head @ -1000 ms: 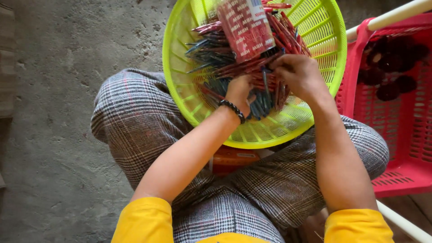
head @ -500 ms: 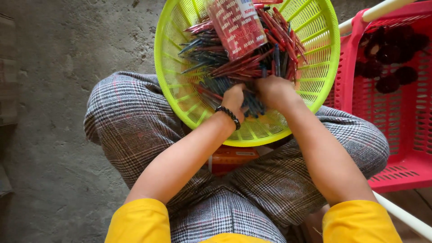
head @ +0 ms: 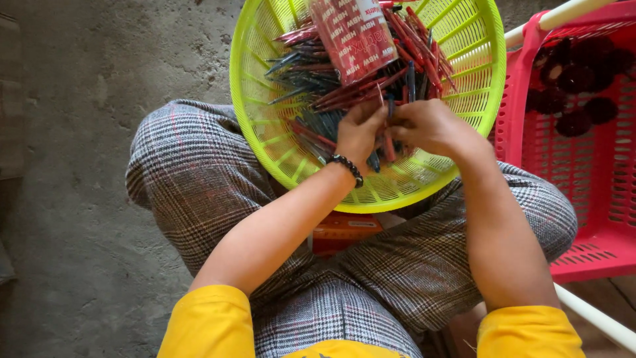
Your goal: Bundling plastic straws and inserting them into a plastic sleeve.
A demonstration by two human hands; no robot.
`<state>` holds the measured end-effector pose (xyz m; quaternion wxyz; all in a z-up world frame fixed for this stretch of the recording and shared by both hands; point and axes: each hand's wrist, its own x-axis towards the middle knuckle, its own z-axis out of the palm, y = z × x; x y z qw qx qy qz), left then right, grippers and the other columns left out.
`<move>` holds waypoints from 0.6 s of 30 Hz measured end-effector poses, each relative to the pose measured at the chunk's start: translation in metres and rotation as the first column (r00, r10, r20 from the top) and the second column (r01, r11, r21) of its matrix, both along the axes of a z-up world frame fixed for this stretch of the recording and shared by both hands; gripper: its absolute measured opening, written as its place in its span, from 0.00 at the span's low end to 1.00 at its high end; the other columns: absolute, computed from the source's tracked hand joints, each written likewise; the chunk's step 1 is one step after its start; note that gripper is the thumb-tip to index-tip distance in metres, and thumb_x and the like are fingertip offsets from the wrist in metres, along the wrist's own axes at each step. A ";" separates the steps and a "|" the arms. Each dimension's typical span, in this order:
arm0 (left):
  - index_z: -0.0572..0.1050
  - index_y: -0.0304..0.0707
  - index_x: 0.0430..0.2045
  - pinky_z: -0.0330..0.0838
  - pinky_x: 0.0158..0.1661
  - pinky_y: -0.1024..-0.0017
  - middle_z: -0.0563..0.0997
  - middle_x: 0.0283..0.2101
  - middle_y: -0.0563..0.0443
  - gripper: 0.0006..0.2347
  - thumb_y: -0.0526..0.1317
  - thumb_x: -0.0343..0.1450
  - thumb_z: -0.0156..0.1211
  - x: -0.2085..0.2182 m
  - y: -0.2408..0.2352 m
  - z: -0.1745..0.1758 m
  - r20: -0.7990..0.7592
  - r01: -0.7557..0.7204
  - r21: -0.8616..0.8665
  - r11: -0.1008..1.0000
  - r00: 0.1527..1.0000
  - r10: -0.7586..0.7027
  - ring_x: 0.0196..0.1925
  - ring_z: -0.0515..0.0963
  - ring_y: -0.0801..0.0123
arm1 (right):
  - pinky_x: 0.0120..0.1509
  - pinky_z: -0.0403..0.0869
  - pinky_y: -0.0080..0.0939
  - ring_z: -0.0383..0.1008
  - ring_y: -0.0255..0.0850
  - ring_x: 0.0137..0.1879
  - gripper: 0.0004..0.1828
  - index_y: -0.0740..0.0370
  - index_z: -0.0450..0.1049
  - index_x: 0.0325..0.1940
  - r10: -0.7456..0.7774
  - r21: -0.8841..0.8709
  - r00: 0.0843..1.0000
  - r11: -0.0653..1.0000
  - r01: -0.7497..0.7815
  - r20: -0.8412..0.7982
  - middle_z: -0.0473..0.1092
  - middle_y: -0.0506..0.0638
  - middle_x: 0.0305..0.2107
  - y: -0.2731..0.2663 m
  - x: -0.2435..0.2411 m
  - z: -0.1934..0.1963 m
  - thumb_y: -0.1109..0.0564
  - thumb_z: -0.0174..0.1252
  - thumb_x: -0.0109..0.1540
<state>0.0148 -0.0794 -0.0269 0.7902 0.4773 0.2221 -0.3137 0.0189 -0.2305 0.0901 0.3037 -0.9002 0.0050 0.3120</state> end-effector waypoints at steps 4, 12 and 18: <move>0.78 0.39 0.48 0.74 0.37 0.67 0.82 0.39 0.55 0.12 0.42 0.73 0.65 0.019 0.002 0.026 0.075 -0.085 -0.049 0.995 0.993 0.089 0.38 0.80 0.70 | 0.41 0.78 0.42 0.80 0.39 0.33 0.15 0.69 0.81 0.41 -0.057 0.154 0.996 0.986 0.066 -0.062 0.80 0.55 0.28 -0.005 -0.002 0.021 0.53 0.64 0.62; 0.79 0.40 0.48 0.74 0.43 0.67 0.83 0.42 0.57 0.12 0.43 0.73 0.63 0.022 0.003 0.013 0.078 -0.111 -0.101 0.989 0.990 0.120 0.43 0.82 0.72 | 0.39 0.77 0.36 0.77 0.34 0.34 0.15 0.69 0.79 0.49 -0.302 0.394 0.950 0.865 0.309 -0.082 0.78 0.51 0.31 -0.011 0.001 0.001 0.53 0.59 0.68; 0.79 0.42 0.49 0.73 0.46 0.65 0.83 0.44 0.57 0.13 0.44 0.73 0.63 0.022 0.004 0.017 0.048 -0.087 -0.066 0.994 0.995 0.090 0.46 0.81 0.73 | 0.42 0.78 0.35 0.77 0.31 0.38 0.16 0.65 0.77 0.58 -0.431 0.559 0.899 0.730 0.394 -0.071 0.78 0.48 0.38 -0.004 0.006 0.004 0.57 0.61 0.67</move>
